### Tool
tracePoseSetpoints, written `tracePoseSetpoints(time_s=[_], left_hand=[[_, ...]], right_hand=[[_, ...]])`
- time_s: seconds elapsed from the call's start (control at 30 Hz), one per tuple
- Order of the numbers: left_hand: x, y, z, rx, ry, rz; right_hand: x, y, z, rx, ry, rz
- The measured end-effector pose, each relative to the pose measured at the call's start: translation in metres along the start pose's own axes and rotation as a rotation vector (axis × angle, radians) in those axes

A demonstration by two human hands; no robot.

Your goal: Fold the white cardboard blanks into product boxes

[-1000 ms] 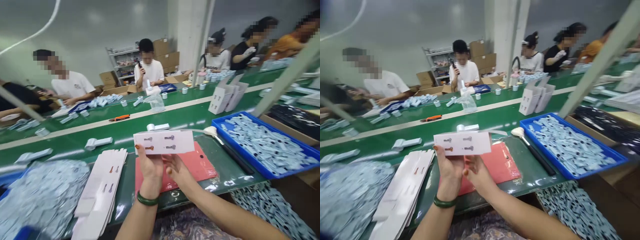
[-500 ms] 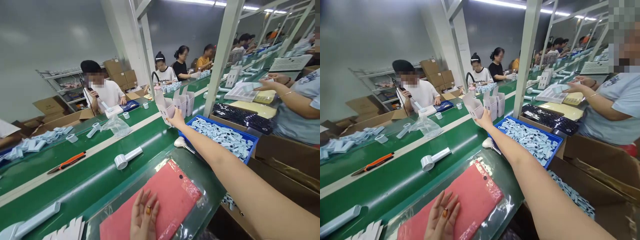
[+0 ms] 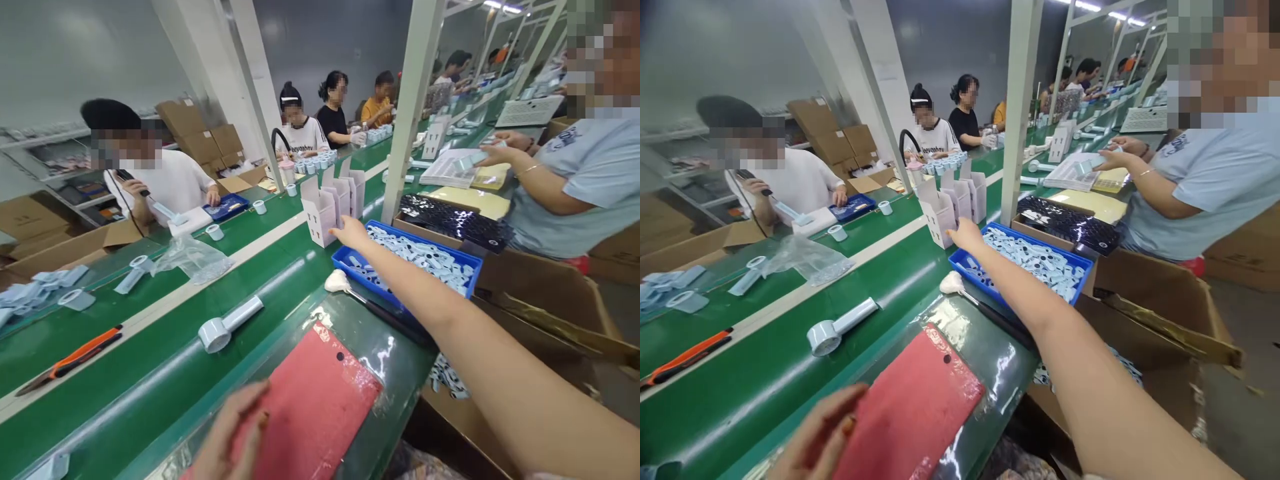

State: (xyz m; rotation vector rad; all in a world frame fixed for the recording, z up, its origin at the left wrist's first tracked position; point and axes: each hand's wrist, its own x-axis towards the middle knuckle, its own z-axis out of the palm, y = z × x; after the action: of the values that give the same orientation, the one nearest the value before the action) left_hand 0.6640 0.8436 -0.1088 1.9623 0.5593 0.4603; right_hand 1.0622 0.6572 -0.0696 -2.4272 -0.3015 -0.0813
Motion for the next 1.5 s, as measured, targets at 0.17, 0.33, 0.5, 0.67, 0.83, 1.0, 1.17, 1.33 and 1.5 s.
tracePoseSetpoints(time_s=[0.17, 0.33, 0.5, 0.67, 0.83, 1.0, 1.17, 1.33, 1.5], left_hand=[[0.129, 0.014, -0.034, 0.799, 0.002, 0.315], [0.174, 0.024, -0.02, 1.04, -0.156, 0.08], [0.151, 0.033, -0.002, 1.086, -0.171, 0.049], [0.13, 0.03, 0.014, 1.073, -0.183, 0.02], [0.057, 0.034, 0.008, 0.957, -0.252, 0.172], [-0.016, 0.025, 0.013, 0.812, -0.358, 0.272], [-0.026, 0.01, 0.017, 0.658, -0.252, 0.35], [-0.026, 0.007, 0.022, 0.486, -0.172, 0.463], [-0.026, 0.007, 0.027, 0.49, -0.163, 0.421]], right_hand=[[-0.044, 0.055, -0.056, -0.151, -0.072, -0.119], [-0.066, 0.067, -0.039, -0.229, -0.146, -0.159], [-0.048, 0.043, -0.001, -0.191, -0.16, -0.102], [-0.046, 0.037, -0.012, 0.035, -0.116, -0.196], [-0.131, 0.024, -0.009, 0.423, -0.196, -0.353], [-0.252, -0.009, 0.037, 0.896, -0.509, -0.448], [-0.286, -0.01, 0.07, 0.811, -0.53, -0.416], [-0.275, -0.004, 0.068, 0.716, -0.516, -0.505], [-0.268, -0.007, 0.065, 0.647, -0.649, -0.513]])
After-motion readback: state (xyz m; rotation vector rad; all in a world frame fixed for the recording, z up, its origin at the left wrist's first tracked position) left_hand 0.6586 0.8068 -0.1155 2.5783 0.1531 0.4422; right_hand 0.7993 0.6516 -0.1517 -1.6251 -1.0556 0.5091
